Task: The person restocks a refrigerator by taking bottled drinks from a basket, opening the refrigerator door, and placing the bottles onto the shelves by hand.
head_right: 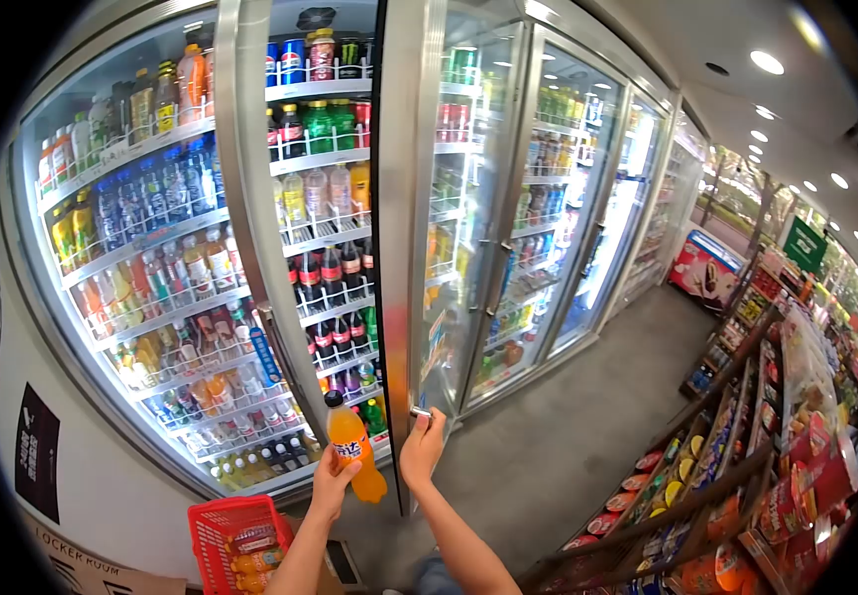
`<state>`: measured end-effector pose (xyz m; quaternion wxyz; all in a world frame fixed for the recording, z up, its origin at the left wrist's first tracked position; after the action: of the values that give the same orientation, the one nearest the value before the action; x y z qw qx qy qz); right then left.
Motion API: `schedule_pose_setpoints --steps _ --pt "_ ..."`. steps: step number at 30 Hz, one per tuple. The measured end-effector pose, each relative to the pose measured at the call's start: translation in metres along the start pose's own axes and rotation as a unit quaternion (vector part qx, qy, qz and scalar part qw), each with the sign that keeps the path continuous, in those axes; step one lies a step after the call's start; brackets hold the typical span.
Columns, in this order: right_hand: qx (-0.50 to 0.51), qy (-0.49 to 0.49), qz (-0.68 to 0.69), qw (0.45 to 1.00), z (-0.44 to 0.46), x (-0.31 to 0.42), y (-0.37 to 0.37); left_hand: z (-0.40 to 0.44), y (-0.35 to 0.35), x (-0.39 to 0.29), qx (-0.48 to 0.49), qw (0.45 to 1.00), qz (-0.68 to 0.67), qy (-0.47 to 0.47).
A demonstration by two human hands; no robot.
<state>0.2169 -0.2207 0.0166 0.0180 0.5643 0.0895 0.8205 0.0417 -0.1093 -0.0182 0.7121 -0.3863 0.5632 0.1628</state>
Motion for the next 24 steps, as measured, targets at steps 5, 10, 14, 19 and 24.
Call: schedule_pose_setpoints --steps 5,10,14,19,24 --pt "-0.098 0.016 -0.021 0.995 0.019 -0.023 0.073 0.017 -0.061 0.02 0.079 0.996 -0.017 0.024" --pt "-0.168 -0.053 0.051 0.983 0.055 -0.06 0.14 0.026 -0.117 0.034 0.15 0.986 -0.044 0.057" --pt "-0.288 -0.044 0.003 0.956 0.086 -0.09 0.207 0.033 -0.141 0.037 0.187 0.979 -0.042 0.064" --pt "-0.367 0.07 -0.012 0.927 0.075 0.008 0.223 0.064 -0.148 0.05 0.179 0.981 -0.044 0.065" --pt "-0.062 0.14 0.01 0.988 0.095 0.015 0.129 0.101 -0.163 0.039 0.181 0.982 -0.025 0.04"
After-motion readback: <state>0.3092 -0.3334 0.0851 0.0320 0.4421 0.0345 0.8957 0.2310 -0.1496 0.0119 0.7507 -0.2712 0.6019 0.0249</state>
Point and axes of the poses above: each hand's wrist, its own z-axis towards the middle knuckle, its own y-axis out of the back of the hand, x = y × z, the point moved 7 cm from there along z, towards the middle knuckle, and after that the axes turned 3 degrees about -z, right-handed, at the moved point
